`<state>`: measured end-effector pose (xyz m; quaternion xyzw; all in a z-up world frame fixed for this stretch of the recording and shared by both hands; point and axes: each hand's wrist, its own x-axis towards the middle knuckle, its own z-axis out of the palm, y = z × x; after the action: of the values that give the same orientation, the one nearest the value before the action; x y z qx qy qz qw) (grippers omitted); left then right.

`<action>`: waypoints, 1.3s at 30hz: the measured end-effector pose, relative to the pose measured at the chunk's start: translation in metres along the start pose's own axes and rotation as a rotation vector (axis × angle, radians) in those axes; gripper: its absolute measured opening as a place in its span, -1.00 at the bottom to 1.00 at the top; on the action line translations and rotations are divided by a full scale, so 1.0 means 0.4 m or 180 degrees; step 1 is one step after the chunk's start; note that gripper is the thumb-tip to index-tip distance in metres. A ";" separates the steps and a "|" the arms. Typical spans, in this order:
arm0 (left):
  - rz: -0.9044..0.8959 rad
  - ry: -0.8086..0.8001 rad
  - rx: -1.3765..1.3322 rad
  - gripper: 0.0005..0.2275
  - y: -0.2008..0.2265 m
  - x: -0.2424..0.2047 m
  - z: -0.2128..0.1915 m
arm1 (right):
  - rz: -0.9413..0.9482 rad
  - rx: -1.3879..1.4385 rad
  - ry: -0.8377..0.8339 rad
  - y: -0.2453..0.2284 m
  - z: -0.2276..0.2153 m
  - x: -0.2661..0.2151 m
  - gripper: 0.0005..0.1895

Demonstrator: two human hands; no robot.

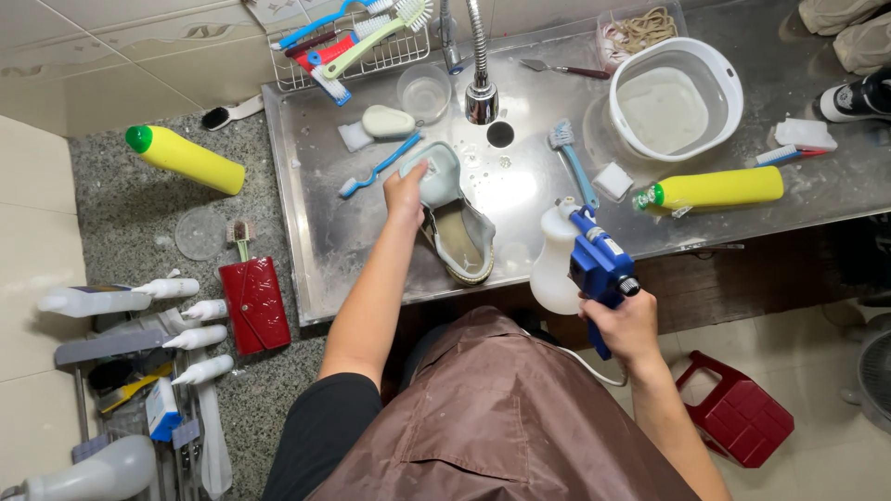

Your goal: The person cleans a sneaker at a stainless steel work counter, holding the shoe with one hand while scrubbing it with a motorized spinning cleaning brush attached to a liquid bottle. They rotate the shoe to scrub the upper, sides, and sole, and continue scrubbing different areas of the shoe throughout the clip.

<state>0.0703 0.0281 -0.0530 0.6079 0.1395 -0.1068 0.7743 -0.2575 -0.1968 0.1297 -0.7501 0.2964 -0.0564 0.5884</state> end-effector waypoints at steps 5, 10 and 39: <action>-0.1306 -0.0286 -0.1296 -0.69 0.008 0.045 -0.063 | 0.0168 0.0439 -0.0027 0.113 -0.058 -0.013 -0.73; -0.1094 -0.0060 -0.1410 -0.67 -0.004 0.006 -0.082 | 0.0237 0.0577 -0.0230 0.180 -0.101 -0.030 -0.74; -0.0521 -0.0786 0.1424 -0.76 0.012 -0.127 -0.090 | -0.0284 -0.0888 -0.0945 -0.060 0.045 0.006 -0.65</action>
<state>0.0211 0.0642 -0.0389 0.7330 0.0657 -0.2705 0.6206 -0.2386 -0.1794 0.1456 -0.8368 0.1780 0.0704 0.5130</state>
